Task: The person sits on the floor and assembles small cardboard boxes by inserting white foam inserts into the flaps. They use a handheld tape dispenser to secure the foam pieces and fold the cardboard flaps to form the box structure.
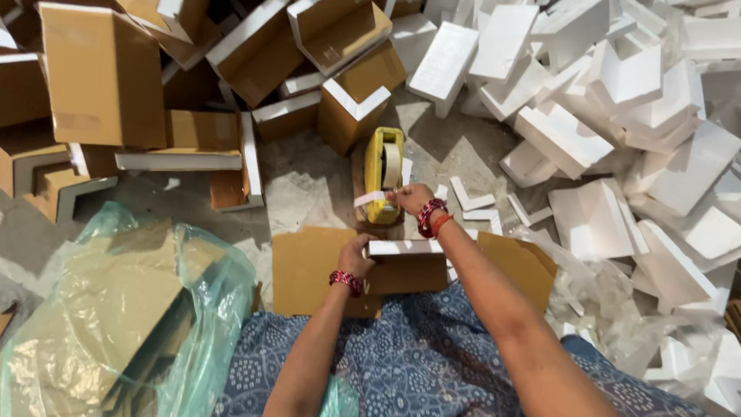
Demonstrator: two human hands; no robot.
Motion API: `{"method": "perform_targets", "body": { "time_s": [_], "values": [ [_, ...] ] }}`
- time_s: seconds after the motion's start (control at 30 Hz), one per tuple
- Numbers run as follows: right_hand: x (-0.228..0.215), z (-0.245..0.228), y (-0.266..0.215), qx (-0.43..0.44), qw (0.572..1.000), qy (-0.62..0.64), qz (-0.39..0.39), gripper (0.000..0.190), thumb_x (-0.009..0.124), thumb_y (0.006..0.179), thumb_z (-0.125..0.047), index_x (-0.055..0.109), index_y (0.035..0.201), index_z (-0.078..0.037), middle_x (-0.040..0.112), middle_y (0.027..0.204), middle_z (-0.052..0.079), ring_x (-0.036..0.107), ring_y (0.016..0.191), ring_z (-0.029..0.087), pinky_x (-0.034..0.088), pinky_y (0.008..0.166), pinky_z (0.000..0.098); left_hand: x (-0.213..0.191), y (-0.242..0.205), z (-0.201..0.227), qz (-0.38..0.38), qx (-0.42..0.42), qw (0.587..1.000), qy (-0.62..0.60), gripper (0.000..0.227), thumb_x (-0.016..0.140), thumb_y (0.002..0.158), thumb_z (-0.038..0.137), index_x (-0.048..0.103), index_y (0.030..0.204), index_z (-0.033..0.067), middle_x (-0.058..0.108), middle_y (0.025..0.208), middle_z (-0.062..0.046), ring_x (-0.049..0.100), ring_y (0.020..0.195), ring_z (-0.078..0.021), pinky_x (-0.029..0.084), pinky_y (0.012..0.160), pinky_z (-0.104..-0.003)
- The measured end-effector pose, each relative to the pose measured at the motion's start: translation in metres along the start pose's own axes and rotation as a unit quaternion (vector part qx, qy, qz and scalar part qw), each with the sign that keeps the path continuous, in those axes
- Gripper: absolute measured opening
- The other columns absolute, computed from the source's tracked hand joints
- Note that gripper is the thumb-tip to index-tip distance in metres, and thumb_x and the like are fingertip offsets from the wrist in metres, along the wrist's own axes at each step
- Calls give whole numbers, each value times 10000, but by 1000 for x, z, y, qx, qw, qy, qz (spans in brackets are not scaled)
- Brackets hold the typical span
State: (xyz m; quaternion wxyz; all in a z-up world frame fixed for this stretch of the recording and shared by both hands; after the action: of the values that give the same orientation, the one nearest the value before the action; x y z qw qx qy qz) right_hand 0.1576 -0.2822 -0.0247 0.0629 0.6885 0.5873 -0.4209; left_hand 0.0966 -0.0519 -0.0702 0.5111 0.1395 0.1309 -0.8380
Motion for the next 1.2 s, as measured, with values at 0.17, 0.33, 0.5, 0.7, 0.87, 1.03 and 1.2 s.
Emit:
{"method": "perform_targets", "body": {
  "time_s": [0.17, 0.33, 0.5, 0.7, 0.87, 1.03, 1.2],
  "values": [
    [-4, -6, -69, -73, 993, -32, 88, 431, 773, 940, -425, 765, 881, 2, 747, 802, 114, 686, 719, 152, 509, 689, 325, -5, 2, 3, -14, 46, 999, -13, 455, 842, 642, 18, 719, 1073, 94, 743, 1046, -118, 712, 1007, -310, 567, 894, -377],
    [80, 63, -174, 56, 925, 371, -55, 188, 720, 957, -196, 752, 995, -14, 768, 894, 48, 704, 797, 141, 567, 712, 295, 0, 14, -5, -12, 88, 996, -22, 529, 809, 608, -19, 723, 1119, 89, 729, 1104, -122, 701, 1048, -313, 565, 927, -369],
    [153, 134, -154, 143, 890, 428, -71, 216, 733, 939, -165, 720, 1071, 5, 751, 889, 98, 721, 773, 193, 596, 671, 322, 13, 15, -25, -25, 83, 996, -19, 554, 816, 627, 18, 718, 1167, 95, 721, 1134, -118, 704, 1067, -309, 569, 945, -363],
    [159, 156, -112, 132, 904, 404, -37, 233, 683, 910, -47, 725, 1123, 38, 769, 896, 101, 747, 729, 208, 621, 652, 359, 33, 17, -40, -180, 74, 973, -125, 633, 795, 708, 119, 582, 1300, 48, 697, 1154, -168, 686, 1107, -320, 536, 987, -379],
    [146, 152, -115, 120, 974, 191, 22, 185, 708, 876, -99, 765, 994, 32, 759, 783, 85, 736, 706, 214, 604, 630, 374, 37, 10, -38, -18, 32, 999, -7, 606, 929, 634, 209, 671, 1165, 71, 711, 1104, -178, 694, 1044, -349, 552, 913, -396],
    [86, 79, -148, 18, 992, 66, -110, 244, 628, 925, -240, 819, 961, -92, 760, 724, 57, 758, 668, 222, 601, 634, 364, 32, 6, -33, 13, 29, 999, 9, 428, 863, 665, 130, 709, 1060, 76, 731, 1020, -175, 704, 967, -366, 564, 840, -414],
    [7, -3, -99, -150, 984, 53, 80, 322, 809, 845, -354, 774, 978, -63, 779, 878, 75, 757, 793, 183, 578, 700, 328, 25, 1, -14, -22, -31, 998, -54, 145, 701, 819, 48, 693, 961, 75, 740, 913, -144, 747, 887, -318, 576, 790, -405]
  ]
}}
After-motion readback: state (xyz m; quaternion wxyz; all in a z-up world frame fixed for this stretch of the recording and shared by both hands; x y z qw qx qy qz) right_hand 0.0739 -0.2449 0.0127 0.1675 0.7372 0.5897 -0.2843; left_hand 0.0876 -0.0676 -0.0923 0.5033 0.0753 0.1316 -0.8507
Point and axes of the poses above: each hand's wrist, its own y-axis towards the middle knuckle, its own x-axis out of the palm, z = x × y, the point moved 7 cm from there along y, towards the middle knuckle
